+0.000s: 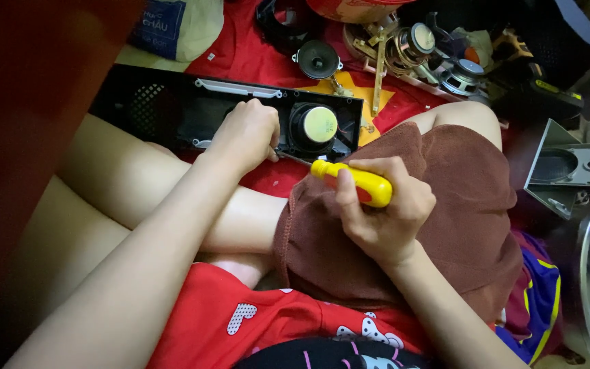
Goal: The person uses a screwdriver to remove screws from a black electronic device, likely a speaker, resting on their lap. They then use a knife to pry open the casing and remove a speaker component, placing it aside before continuing to unscrew and adjust internal parts.
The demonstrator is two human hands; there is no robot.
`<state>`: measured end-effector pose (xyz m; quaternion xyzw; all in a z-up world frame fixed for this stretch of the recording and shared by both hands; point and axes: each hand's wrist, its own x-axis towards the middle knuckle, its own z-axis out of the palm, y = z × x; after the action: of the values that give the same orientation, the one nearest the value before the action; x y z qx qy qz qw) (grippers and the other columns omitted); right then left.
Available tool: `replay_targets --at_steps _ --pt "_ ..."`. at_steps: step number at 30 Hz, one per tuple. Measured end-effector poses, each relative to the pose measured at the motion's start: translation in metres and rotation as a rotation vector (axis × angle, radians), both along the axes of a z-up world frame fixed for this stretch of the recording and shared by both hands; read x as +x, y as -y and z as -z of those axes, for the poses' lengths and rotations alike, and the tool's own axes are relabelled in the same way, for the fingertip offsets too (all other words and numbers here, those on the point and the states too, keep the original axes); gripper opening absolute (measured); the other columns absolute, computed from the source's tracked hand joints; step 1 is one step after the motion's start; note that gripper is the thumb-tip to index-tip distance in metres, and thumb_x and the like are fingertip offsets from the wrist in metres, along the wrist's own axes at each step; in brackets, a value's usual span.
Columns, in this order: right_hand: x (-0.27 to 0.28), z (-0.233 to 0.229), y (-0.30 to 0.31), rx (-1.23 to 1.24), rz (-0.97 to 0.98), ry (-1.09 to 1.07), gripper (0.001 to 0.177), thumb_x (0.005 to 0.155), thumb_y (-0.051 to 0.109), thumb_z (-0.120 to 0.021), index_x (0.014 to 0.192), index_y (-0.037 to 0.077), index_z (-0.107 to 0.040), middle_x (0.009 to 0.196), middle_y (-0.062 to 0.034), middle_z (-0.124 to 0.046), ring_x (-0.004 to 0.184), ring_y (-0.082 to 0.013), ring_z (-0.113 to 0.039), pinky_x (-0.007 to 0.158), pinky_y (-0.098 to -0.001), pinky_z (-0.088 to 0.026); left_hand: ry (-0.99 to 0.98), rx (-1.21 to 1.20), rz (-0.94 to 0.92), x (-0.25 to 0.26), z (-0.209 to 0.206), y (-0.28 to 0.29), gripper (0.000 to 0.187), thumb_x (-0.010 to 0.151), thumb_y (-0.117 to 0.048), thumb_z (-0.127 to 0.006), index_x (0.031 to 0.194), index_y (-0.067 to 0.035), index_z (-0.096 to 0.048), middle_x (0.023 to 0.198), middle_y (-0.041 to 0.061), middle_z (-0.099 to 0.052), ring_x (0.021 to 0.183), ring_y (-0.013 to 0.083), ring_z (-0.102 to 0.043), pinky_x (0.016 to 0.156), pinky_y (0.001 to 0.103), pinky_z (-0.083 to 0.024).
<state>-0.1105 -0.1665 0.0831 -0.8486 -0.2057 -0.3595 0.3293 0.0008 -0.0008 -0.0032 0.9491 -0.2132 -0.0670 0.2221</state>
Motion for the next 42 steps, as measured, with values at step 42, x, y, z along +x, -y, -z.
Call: replay_targets --at_steps 42 --pt "0.037 -0.077 -0.039 -0.614 -0.396 -0.315 0.023 0.077 0.004 -0.058 0.092 0.0 -0.04 0.079 -0.0161 -0.051 0.057 -0.0331 -0.054 0.049 -0.0414 -0.044 -0.022 -0.187 -0.104 -0.02 -0.026 0.001 0.01 0.072 -0.008 -0.052 0.069 -0.003 -0.06 0.061 0.008 -0.064 0.062 0.0303 -0.06 0.061 0.041 -0.045"
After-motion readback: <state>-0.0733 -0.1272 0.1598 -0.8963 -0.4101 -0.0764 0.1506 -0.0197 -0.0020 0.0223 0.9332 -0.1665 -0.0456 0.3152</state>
